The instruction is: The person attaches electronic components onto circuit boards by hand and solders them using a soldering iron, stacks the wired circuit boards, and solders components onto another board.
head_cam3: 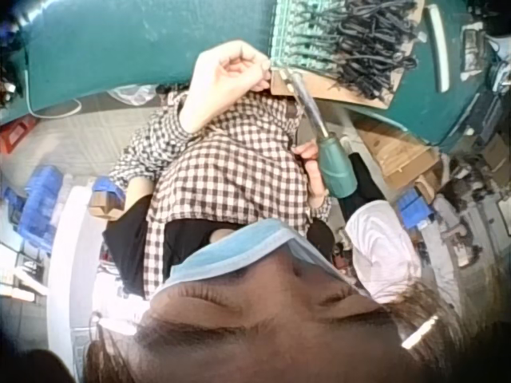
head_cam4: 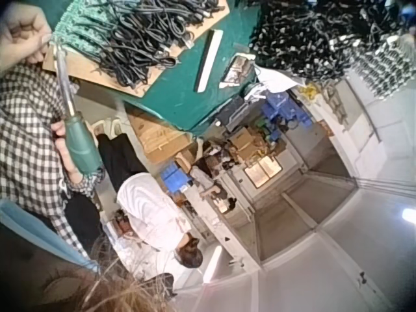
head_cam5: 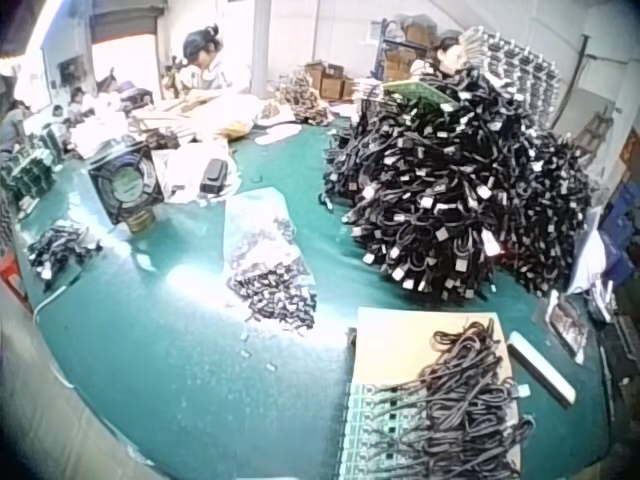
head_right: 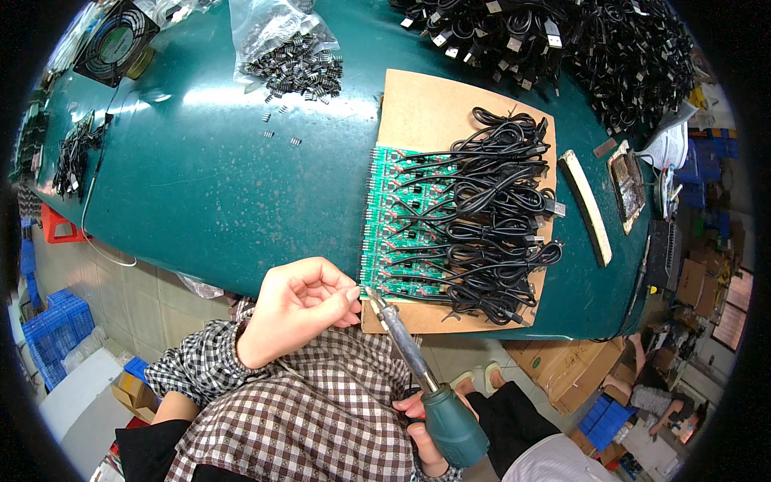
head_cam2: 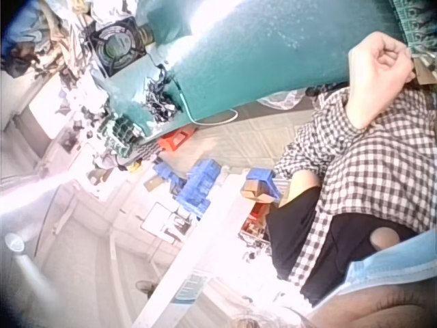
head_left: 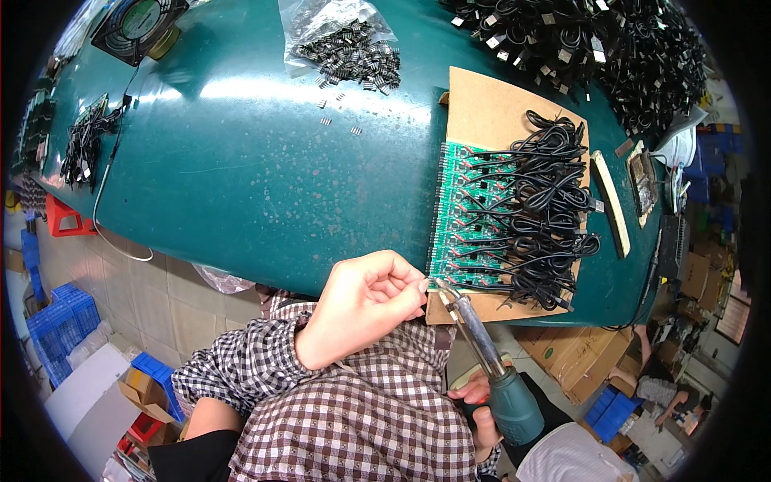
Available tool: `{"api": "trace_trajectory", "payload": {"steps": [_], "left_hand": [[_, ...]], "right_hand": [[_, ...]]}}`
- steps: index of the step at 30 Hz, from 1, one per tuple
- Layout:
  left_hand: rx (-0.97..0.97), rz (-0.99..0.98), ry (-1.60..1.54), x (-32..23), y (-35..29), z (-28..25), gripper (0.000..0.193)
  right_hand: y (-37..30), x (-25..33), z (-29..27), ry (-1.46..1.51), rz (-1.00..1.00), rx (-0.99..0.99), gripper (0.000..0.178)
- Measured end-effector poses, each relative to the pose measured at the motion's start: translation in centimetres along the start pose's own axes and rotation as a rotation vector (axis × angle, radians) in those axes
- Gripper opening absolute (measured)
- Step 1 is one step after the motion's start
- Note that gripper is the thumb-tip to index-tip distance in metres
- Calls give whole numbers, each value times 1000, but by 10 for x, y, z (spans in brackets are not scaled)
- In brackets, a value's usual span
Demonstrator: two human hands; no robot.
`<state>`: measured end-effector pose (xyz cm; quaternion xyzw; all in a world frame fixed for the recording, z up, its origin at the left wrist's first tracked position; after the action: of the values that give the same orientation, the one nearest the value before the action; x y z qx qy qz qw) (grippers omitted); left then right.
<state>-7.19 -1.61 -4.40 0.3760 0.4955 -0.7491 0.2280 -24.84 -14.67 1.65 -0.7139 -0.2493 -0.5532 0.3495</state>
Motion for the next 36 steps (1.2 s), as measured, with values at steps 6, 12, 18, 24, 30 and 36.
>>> {"api": "trace_trajectory", "payload": {"steps": [6, 12, 18, 24, 30, 36], "left_hand": [[10, 2, 0, -1, 1, 2, 12], [-2, 6, 3, 0, 0, -2, 13], [6, 8, 7, 1, 1, 1, 12], [-2, 3, 1, 0, 0, 0, 12], [3, -1, -5, 0, 1, 0, 11], [-3, -12, 3, 1, 1, 0, 11]], "right_hand": [[-2, -7, -3, 46, 25, 7, 35], [-3, -8, 5, 35, 145, 52, 37], [-7, -11, 1, 74, 156, 48, 34], [-10, -18, -2, 85, 186, 102, 40], [-12, -16, -2, 123, 177, 48, 43], [-11, -4, -10, 201, -22, -46, 45]]}}
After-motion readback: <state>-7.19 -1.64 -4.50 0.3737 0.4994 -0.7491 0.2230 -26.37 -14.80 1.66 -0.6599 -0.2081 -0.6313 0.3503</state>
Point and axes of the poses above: each hand's wrist, its own y-axis towards the middle knuckle, its own z-axis out of the palm, x = y × z, the point moved 9 cm from there along y, towards the middle knuckle, and after that the axes turned 8 degrees about -x, right-handed, at the moved point
